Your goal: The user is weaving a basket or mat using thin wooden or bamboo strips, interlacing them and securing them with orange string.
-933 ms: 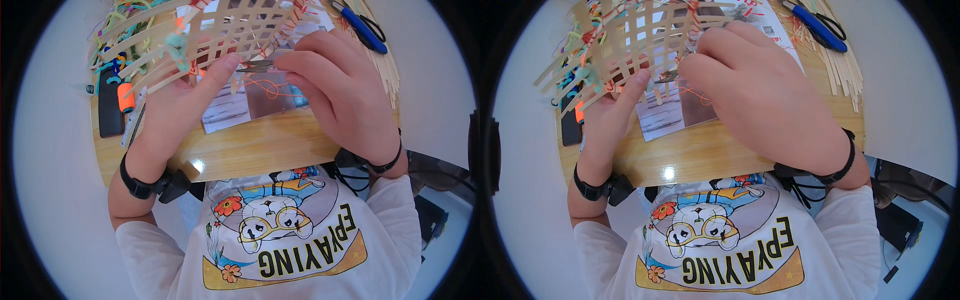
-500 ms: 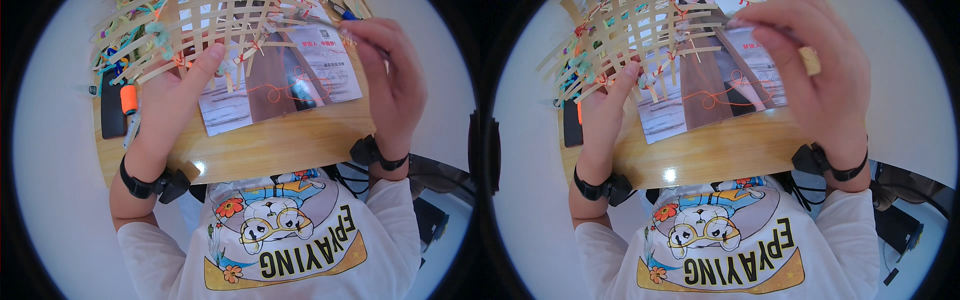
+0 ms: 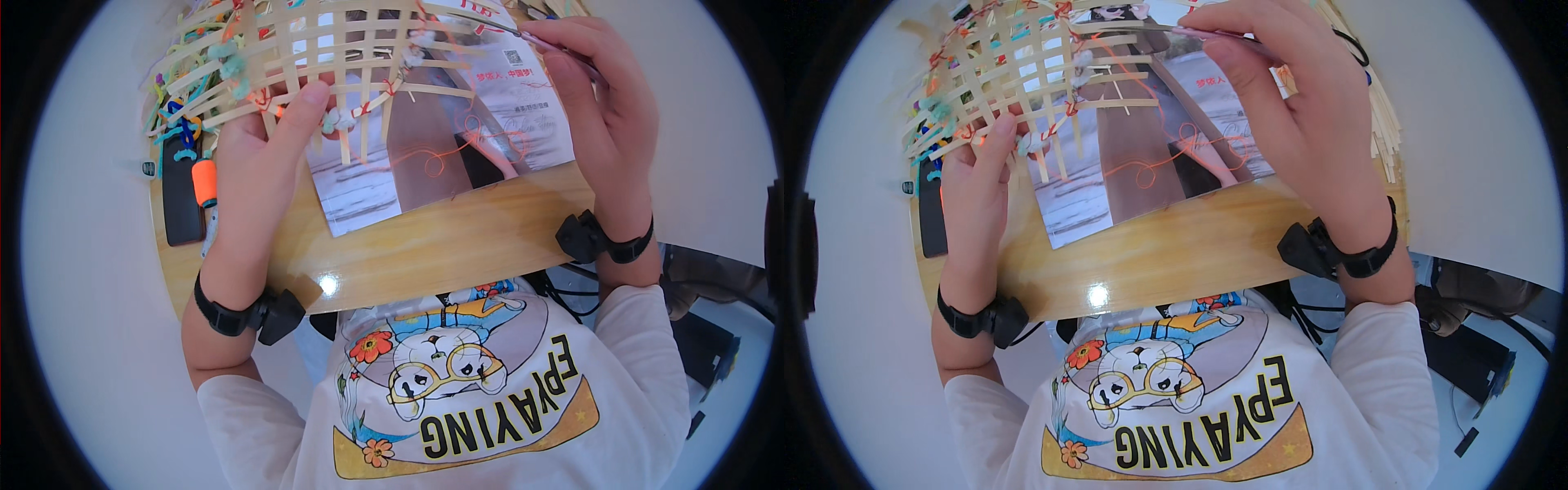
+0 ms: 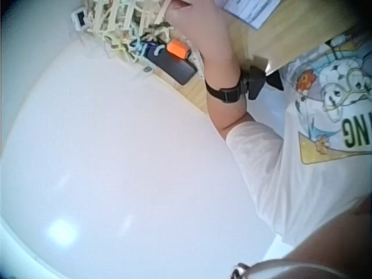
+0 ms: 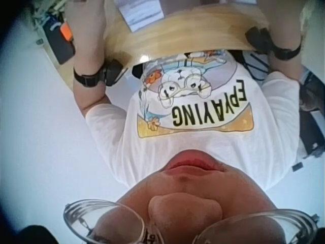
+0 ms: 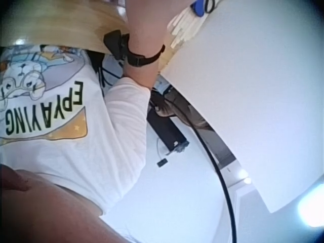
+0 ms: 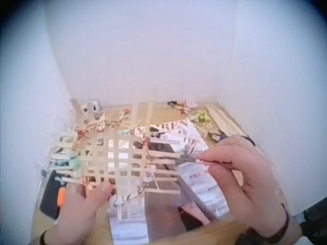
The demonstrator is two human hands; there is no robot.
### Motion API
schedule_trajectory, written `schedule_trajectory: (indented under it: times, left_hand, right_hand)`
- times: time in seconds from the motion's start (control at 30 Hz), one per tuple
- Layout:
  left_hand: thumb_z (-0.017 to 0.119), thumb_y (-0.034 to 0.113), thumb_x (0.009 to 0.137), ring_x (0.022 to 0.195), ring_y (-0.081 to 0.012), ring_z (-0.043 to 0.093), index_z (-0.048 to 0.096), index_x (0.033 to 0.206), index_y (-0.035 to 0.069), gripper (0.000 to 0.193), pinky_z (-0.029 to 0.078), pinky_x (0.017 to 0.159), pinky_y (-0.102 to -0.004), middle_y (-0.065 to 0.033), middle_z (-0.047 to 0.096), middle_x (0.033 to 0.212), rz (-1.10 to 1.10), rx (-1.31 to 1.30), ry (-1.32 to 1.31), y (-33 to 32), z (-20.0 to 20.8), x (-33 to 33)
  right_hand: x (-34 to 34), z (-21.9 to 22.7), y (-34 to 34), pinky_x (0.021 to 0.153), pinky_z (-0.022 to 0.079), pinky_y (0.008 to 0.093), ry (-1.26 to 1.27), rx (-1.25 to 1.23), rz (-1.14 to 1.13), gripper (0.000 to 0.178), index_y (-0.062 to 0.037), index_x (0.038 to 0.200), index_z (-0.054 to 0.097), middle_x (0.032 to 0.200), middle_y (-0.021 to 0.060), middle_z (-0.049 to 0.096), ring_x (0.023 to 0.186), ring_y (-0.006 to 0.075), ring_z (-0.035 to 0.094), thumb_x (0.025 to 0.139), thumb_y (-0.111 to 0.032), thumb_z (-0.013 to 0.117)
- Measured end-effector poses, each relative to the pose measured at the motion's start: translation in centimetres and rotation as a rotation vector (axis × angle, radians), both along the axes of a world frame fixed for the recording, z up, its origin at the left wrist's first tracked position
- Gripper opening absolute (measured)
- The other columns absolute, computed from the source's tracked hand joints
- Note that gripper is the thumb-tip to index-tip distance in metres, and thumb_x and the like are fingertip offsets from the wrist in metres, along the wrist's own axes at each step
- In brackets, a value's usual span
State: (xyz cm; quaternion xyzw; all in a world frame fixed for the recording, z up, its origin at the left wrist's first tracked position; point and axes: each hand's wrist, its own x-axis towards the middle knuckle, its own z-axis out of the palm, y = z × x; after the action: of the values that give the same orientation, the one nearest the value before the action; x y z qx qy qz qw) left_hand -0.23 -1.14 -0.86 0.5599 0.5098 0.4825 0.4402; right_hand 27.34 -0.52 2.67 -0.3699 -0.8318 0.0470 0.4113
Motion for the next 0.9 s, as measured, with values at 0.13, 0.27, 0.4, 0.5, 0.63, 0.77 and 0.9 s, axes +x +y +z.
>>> schedule_trajectory:
  times: [0.13, 0.27, 0.4, 0.5, 0.63, 0.77, 0.9]
  left_hand:
    - [0.065, 0.023, 0.090, 0.087, -0.0102, 0.060, 0.064, 0.110, -0.002, 0.032, 0.046, 0.080, -0.0245, -0.0060, 0.067, 0.097, -0.014, -0.040, -0.057, -0.1, 0.3, -0.1]
    - [0.064, 0.022, 0.090, 0.088, -0.0106, 0.060, 0.063, 0.112, -0.003, 0.033, 0.046, 0.080, -0.0247, -0.0065, 0.067, 0.098, -0.004, -0.022, -0.048, 0.0, 0.3, -0.2]
    - [0.065, 0.023, 0.090, 0.089, -0.0106, 0.060, 0.063, 0.111, -0.003, 0.033, 0.046, 0.081, -0.0249, -0.0064, 0.067, 0.099, 0.015, -0.040, -0.127, -0.1, 0.4, -0.1]
    - [0.065, 0.022, 0.090, 0.090, -0.0105, 0.060, 0.063, 0.111, -0.003, 0.033, 0.046, 0.082, -0.0251, -0.0063, 0.066, 0.101, 0.017, -0.068, -0.134, -0.1, 0.4, 0.0]
    - [0.065, 0.021, 0.090, 0.091, -0.0107, 0.060, 0.062, 0.113, -0.003, 0.033, 0.046, 0.083, -0.0255, -0.0066, 0.066, 0.103, 0.008, -0.082, -0.135, -0.2, 0.3, 0.0]
    - [0.065, 0.021, 0.090, 0.093, -0.0113, 0.060, 0.061, 0.115, -0.002, 0.034, 0.046, 0.085, -0.0256, -0.0071, 0.066, 0.105, -0.005, -0.074, -0.149, -0.3, 0.1, 0.0]
    - [0.064, 0.021, 0.091, 0.095, -0.0115, 0.060, 0.061, 0.115, -0.003, 0.033, 0.046, 0.085, -0.0257, -0.0075, 0.066, 0.107, -0.009, -0.065, -0.123, -0.3, 0.1, 0.2]
  right_hand:
    - [0.2, -0.5, 0.8, 0.081, 0.044, 0.0230, 0.083, -0.145, -0.053, 0.018, 0.0030, 0.108, 0.061, 0.102, 0.0080, 0.062, 0.091, 0.0123, 0.058, 0.094, -0.003, 0.051]
    - [0.8, -0.9, 0.8, 0.081, 0.044, 0.0226, 0.163, -0.156, -0.126, 0.021, 0.0031, 0.111, 0.061, 0.101, 0.0070, 0.062, 0.091, 0.0117, 0.058, 0.096, -0.005, 0.049]
    - [1.7, -1.9, 1.9, 0.073, 0.047, 0.0352, 0.276, -0.132, -0.124, 0.021, -0.0060, 0.107, 0.065, 0.087, 0.0111, 0.060, 0.083, 0.0273, 0.059, 0.088, -0.006, 0.056]
    - [2.1, -3.4, 3.5, 0.072, 0.047, 0.0326, 0.027, -0.266, -0.239, 0.023, -0.0070, 0.111, 0.065, 0.086, 0.0115, 0.061, 0.078, 0.0249, 0.058, 0.091, -0.008, 0.054]
    - [1.8, -4.4, 4.3, 0.070, 0.047, 0.0289, -0.185, -0.313, -0.301, 0.022, -0.0090, 0.110, 0.066, 0.089, 0.0091, 0.064, 0.074, 0.0188, 0.059, 0.089, -0.014, 0.059]
    - [-0.1, -3.5, 2.8, 0.068, 0.045, 0.0234, 0.407, -0.561, -0.041, 0.022, -0.0060, 0.106, 0.066, 0.086, 0.0026, 0.066, 0.078, 0.0077, 0.059, 0.088, -0.019, 0.065]
    - [-2.7, -2.9, 1.8, 0.062, 0.044, 0.0199, 0.473, -0.737, 0.047, 0.024, -0.0008, 0.102, 0.065, 0.084, 0.0007, 0.065, 0.071, 0.0046, 0.057, 0.088, -0.019, 0.067]
